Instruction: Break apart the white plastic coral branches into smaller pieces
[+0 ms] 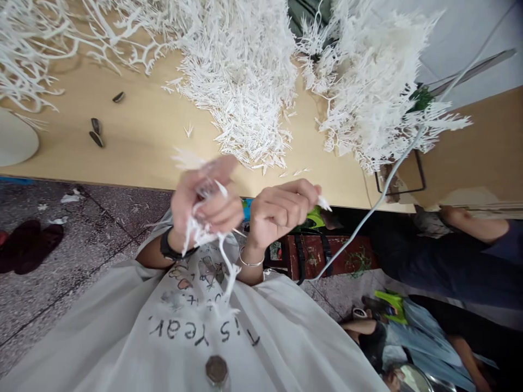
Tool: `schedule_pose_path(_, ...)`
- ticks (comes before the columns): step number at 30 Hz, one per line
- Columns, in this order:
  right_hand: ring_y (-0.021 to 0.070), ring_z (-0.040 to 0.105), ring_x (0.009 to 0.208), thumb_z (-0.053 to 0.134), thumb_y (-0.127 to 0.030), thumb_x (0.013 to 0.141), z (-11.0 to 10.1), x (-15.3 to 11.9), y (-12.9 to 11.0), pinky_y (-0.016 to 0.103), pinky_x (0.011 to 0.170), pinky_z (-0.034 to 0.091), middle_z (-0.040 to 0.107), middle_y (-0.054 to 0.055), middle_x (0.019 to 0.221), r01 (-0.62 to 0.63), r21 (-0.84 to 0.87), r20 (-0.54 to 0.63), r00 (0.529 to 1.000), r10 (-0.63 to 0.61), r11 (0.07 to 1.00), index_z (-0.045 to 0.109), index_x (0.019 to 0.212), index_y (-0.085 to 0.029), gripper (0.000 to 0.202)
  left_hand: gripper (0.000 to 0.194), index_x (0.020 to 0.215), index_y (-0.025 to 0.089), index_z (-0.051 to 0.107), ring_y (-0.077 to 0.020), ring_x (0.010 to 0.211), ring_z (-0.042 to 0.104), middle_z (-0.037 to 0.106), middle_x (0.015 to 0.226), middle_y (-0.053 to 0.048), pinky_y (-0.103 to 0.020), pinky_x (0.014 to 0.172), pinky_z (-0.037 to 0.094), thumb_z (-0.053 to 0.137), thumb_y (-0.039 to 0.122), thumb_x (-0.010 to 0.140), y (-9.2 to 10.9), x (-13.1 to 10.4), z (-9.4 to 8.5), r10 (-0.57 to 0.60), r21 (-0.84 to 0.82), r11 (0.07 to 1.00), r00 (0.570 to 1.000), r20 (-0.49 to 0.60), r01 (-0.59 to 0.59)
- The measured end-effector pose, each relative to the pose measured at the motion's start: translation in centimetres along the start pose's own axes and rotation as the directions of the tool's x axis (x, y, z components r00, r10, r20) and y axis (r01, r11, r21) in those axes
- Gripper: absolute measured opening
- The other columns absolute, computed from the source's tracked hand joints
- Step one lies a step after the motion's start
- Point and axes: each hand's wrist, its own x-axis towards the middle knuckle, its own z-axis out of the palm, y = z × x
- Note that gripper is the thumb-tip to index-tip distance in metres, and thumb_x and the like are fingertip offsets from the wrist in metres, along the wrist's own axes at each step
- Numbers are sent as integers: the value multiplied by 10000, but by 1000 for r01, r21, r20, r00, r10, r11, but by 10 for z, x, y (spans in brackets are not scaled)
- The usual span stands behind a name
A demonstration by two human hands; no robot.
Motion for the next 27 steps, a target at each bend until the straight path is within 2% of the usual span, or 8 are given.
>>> schedule_pose_path(3,33,178,294,347,-302,946,13,4,3,179,350,178,246,-110,377,43,-503,172,984,51,863,267,605,-216,361,371,569,210,347,-41,249,106,163,315,104,-140,256,213,615,333,793,13,6,-6,203,-46,979,971,123,-199)
schedule_pose_path(6,40,78,281,320,-342,962,15,11,-2,181,327,145,140,-114,366,226,-938,213,974,-78,263,209,597,-204,406,327,591,201,424,-39,268,151,226,341,97,-138,284,265,618,343,812,15,7,-4,152,39,987,978,145,-159)
schedule_pose_path(8,44,51,304,316,-372,961,9,19,-12,179,341,146,102,-108,388,265,-957,288,916,-280,-118,202,594,-199,421,290,646,195,491,-42,290,200,272,375,91,-148,320,315,585,384,845,12,5,-2,129,97,985,985,118,-141)
schedule_pose_path(11,46,170,348,379,-363,932,-9,34,-36,186,394,210,187,-100,452,171,-842,424,797,-431,-512,282,600,-211,377,306,722,181,553,-42,322,278,341,417,76,-158,380,361,541,447,871,6,3,-2,101,161,980,990,101,-117)
schedule_pose_path(13,66,380,471,469,-337,887,-23,41,-53,217,503,346,375,-75,552,-3,-720,379,837,-396,-694,426,680,-213,245,341,763,180,579,-47,336,344,390,440,64,-167,399,377,511,495,873,4,3,-3,77,211,972,989,126,-103)
schedule_pose_path(15,118,531,738,553,-299,827,-35,43,-67,302,709,439,559,-15,785,-140,-595,238,910,-340,-791,540,871,-204,105,421,806,181,600,-53,354,407,428,472,52,-178,418,390,435,561,884,5,4,-3,58,277,956,986,153,-100)
schedule_pose_path(18,182,527,1025,582,-285,797,-43,38,-74,417,910,409,600,45,1083,-226,-535,158,920,-359,-814,561,1067,-208,282,579,853,168,620,-54,377,437,461,512,36,-181,426,372,332,670,862,9,4,-2,-8,349,935,981,194,-62)
schedule_pose_path(27,126,549,702,417,-395,933,7,20,-32,306,725,452,541,-11,693,-54,-804,136,953,-271,-592,535,714,-213,308,448,1070,185,597,-82,435,474,522,562,32,-188,439,394,480,558,853,7,3,-5,-101,383,923,983,155,34)
